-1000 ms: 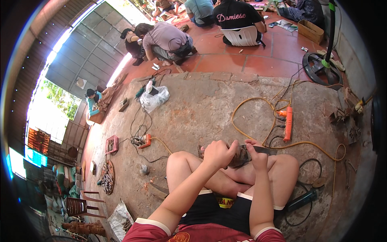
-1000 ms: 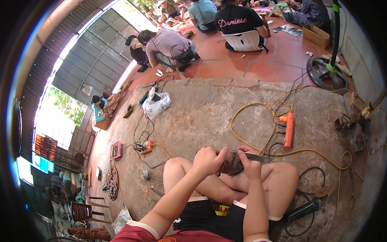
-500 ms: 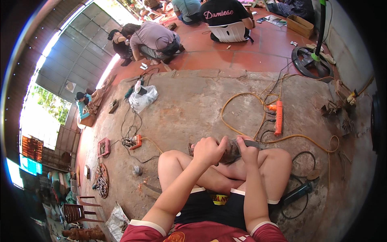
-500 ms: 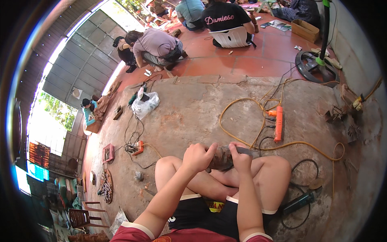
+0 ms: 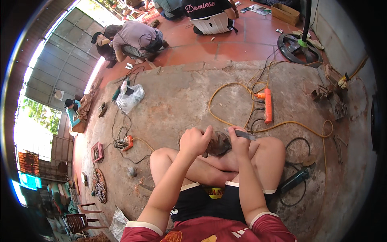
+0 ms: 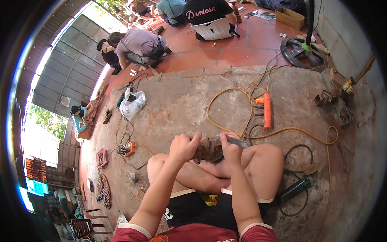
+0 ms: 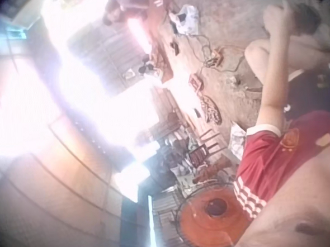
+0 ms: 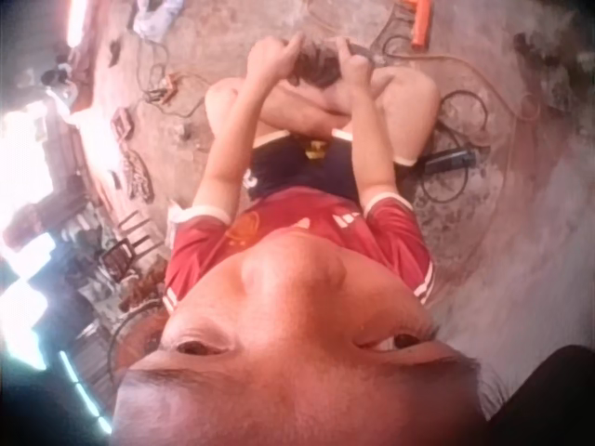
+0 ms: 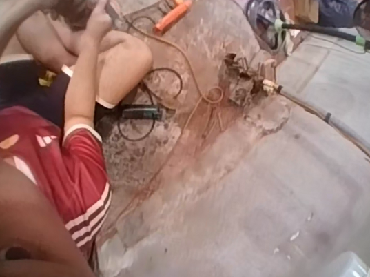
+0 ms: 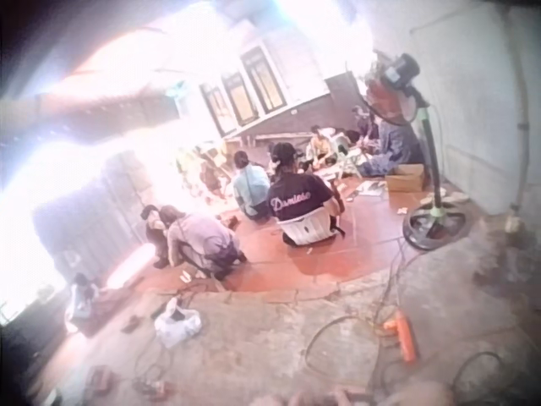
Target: The person sits on the floor and carves a piece of wood using a chisel. They hold the wood in their left hand and use the chisel in their right hand to shape the wood, occasionally rotating it to work on different sides.
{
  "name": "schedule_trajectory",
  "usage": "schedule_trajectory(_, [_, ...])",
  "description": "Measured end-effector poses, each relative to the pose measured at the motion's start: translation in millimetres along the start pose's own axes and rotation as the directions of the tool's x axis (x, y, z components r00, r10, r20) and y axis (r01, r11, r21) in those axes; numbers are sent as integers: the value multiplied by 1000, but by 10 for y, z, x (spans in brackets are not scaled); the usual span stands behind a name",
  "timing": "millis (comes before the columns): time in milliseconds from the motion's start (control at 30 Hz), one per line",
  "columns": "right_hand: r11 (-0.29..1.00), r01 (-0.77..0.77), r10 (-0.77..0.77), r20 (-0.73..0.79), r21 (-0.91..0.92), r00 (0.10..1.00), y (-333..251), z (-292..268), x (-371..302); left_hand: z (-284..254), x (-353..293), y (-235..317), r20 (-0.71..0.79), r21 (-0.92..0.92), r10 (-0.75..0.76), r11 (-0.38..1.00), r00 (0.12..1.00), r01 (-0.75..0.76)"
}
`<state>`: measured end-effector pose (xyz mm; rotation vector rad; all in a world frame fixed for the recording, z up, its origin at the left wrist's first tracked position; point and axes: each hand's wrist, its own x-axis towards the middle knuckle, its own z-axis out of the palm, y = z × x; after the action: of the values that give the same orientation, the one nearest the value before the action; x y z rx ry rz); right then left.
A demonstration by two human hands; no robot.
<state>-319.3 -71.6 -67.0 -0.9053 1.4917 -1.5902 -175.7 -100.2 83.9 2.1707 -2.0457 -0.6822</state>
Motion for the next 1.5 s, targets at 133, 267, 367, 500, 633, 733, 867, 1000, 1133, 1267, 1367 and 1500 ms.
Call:
schedule_trajectory(133, [981,-85,79,43,176,996,36,-15,36,20,60,-77,-41,-41,24,999,999,-26])
schedule_trajectory(267, [975,-49,34,72,215,997,15,2,31,-11,122,-33,-89,-49,33,998,995,-37])
schedule_trajectory(367, [975,-97,82,83,199,993,14,-24,33,-39,211,-9,-137,13,62,998,989,-60])
schedule_trajectory(500, [955,-144,118,115,259,986,60,-84,89,-172,296,170,-48,151,54,987,997,-46])
schedule_trajectory(633, [930,-165,96,214,329,972,-8,-85,86,-45,197,242,-43,74,114,991,993,-110])
schedule_trajectory(733, [940,-75,-19,273,331,962,-18,-100,56,-20,216,162,-101,-3,108,994,989,-109])
schedule_trajectory(867, [965,30,-110,298,260,948,-19,-84,34,-54,334,111,-57,25,89,996,994,-88])
schedule_trajectory(1000, [979,52,-122,358,199,926,-31,-72,5,-75,260,72,-11,39,108,993,994,-108])
schedule_trajectory(1133, [983,128,-167,348,132,922,-102,-34,5,-144,155,-172,-19,-54,127,990,992,-128])
schedule_trajectory(1267, [980,121,-171,358,158,918,-89,24,-11,-209,86,-467,-44,-147,154,976,987,-158])
schedule_trajectory(1367, [972,73,-170,454,224,875,-107,142,-131,-258,12,-654,-44,-201,180,962,983,-185])
schedule_trajectory(1500, [984,148,-176,405,99,897,-63,286,-232,-237,-47,-972,-108,-277,163,943,981,-187])
